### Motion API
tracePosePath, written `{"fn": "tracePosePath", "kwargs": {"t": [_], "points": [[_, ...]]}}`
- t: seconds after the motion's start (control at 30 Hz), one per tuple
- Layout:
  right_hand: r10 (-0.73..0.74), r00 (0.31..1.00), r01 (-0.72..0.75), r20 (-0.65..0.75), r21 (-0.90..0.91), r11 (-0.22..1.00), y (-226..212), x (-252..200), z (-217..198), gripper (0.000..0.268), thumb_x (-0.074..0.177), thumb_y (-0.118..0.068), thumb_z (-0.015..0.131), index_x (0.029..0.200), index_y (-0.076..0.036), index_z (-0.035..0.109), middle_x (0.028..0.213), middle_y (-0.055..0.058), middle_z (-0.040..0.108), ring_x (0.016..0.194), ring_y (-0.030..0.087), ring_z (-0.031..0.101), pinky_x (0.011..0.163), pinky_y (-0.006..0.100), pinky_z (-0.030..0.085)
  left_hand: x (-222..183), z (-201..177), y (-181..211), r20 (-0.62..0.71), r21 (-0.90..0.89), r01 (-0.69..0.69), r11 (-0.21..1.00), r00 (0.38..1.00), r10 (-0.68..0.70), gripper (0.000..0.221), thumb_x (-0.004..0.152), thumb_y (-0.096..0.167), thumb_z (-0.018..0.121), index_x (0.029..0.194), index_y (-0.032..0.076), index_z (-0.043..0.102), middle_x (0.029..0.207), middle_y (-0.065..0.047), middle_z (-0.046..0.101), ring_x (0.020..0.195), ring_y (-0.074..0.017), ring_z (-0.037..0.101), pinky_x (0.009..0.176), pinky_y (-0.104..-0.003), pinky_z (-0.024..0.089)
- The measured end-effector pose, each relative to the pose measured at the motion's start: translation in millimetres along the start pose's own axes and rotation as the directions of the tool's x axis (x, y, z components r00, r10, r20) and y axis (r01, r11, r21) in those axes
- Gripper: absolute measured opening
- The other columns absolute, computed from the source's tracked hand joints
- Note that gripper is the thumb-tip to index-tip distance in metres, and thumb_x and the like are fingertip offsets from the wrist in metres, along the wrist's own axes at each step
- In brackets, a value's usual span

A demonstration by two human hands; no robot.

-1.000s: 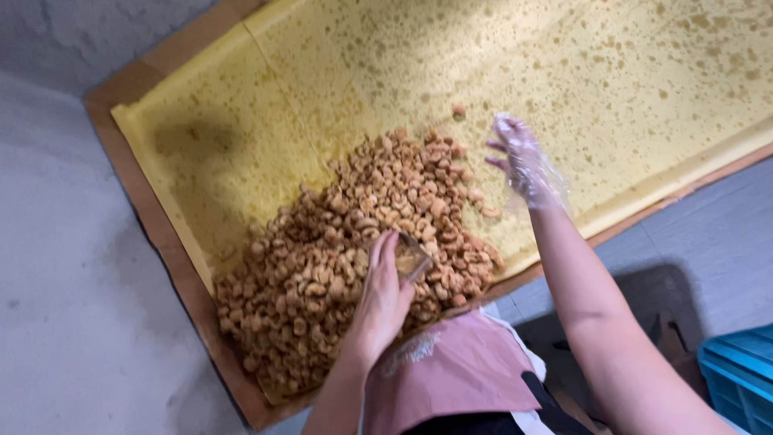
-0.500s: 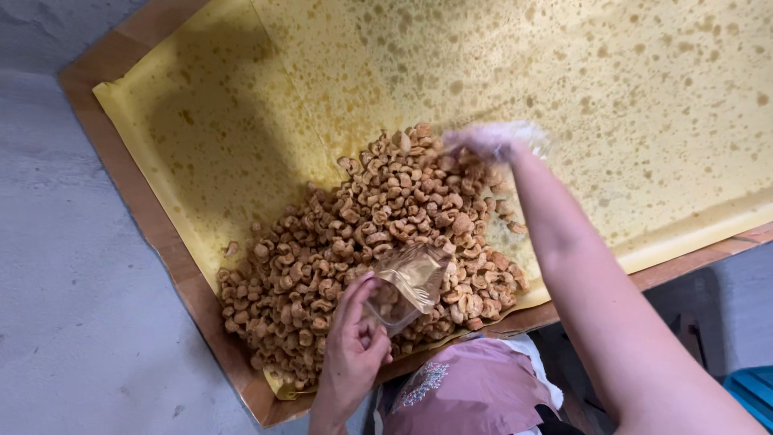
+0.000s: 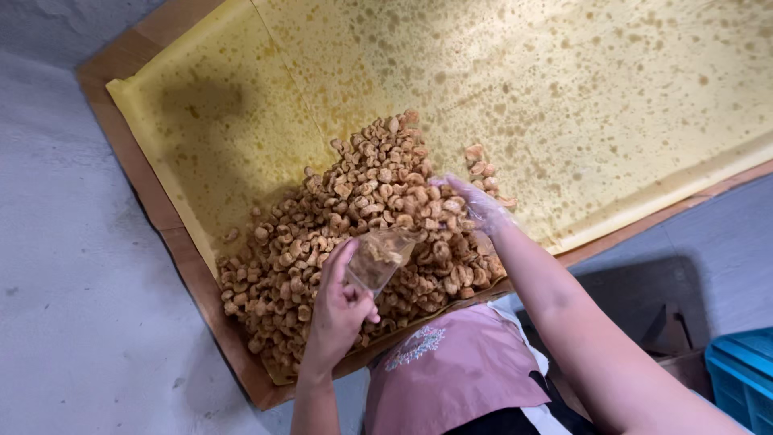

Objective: The person scoops cashews from a large yellow tray into clear plastic bags, weighs each bag on a digital scale, and places the sealed bags into a blue basket. The person also spreads the cashews across the tray to even out the pile.

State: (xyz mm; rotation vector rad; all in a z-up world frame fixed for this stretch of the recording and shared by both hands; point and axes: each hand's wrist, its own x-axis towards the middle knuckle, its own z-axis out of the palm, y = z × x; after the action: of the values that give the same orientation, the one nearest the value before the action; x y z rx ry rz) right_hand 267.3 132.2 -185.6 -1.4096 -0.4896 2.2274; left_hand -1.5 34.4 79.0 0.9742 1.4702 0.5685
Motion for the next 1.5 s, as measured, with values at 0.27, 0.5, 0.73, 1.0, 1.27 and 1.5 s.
{"fn": "tracePosePath", "kwargs": {"t": [0.27,0.5,0.73,1.0,1.27,1.5], "points": [[-0.397,0.914,0.276,0.088,0.581,0.765,-47,-108,39,0.057,0.091,-0.057,0.064,0.129,-0.015,0.064,0.131,0.017,0.064,0.116,0.034,0.065,0.094,0.05,0.059,36,47,-1,0.112,0.118,-0.11,0.987,0.989,0.097,0.081,0.082,-0.015,0.061,0.154,0.007,0.031,0.161,-0.016,0.025,0.079,-0.0186,0.071,0.056,-0.025,0.065],[-0.732,0.677,0.674,-0.075,0.462,0.577,-76,-184,95,0.046,0.099,-0.044,0.069,0.12,-0.005,0.062,0.125,0.017,0.065,0.121,0.035,0.066,0.108,0.049,0.057,85,111,-22,0.072,0.154,-0.223,0.963,0.974,0.214,0.087,0.074,-0.014,0.071,0.15,0.0,0.032,0.152,-0.02,0.036,0.097,-0.0254,0.071,0.061,-0.026,0.063],[-0.808,0.587,0.808,-0.057,0.115,0.578,-74,-178,91,0.028,0.097,-0.026,0.072,0.112,-0.005,0.062,0.128,0.016,0.063,0.117,0.031,0.065,0.106,0.048,0.055,92,122,-45,0.007,0.121,-0.337,0.934,0.941,0.339,0.094,0.073,-0.013,0.074,0.153,-0.001,0.027,0.158,-0.021,0.027,0.112,-0.0358,0.066,0.07,-0.029,0.064],[-0.785,0.611,0.772,0.1,0.145,0.619,-74,-168,79,0.032,0.1,-0.026,0.072,0.115,0.001,0.062,0.121,0.015,0.066,0.115,0.033,0.066,0.105,0.053,0.056,97,124,-35,0.007,-0.022,-0.308,0.951,0.951,0.308,0.086,0.079,-0.022,0.061,0.154,0.001,0.027,0.159,-0.02,0.027,0.108,-0.0304,0.066,0.06,-0.028,0.065],[-0.836,0.546,0.838,-0.045,0.037,0.545,-82,-181,93,0.05,0.101,-0.048,0.068,0.117,-0.001,0.064,0.124,0.016,0.069,0.122,0.032,0.066,0.113,0.052,0.051,103,123,-38,-0.029,-0.104,-0.217,0.971,0.976,0.215,0.068,0.087,-0.017,0.053,0.151,0.0,0.04,0.158,-0.018,0.037,0.081,-0.0327,0.076,0.056,-0.027,0.067],[-0.905,0.331,0.913,-0.269,0.334,0.234,-105,-173,121,0.027,0.103,-0.037,0.07,0.103,-0.01,0.063,0.107,0.011,0.069,0.1,0.023,0.068,0.098,0.047,0.058,130,134,-60,-0.101,0.177,-0.49,0.854,0.854,0.511,0.073,0.084,-0.017,0.062,0.151,0.001,0.04,0.153,-0.022,0.04,0.112,-0.0272,0.067,0.075,-0.024,0.067]]}}
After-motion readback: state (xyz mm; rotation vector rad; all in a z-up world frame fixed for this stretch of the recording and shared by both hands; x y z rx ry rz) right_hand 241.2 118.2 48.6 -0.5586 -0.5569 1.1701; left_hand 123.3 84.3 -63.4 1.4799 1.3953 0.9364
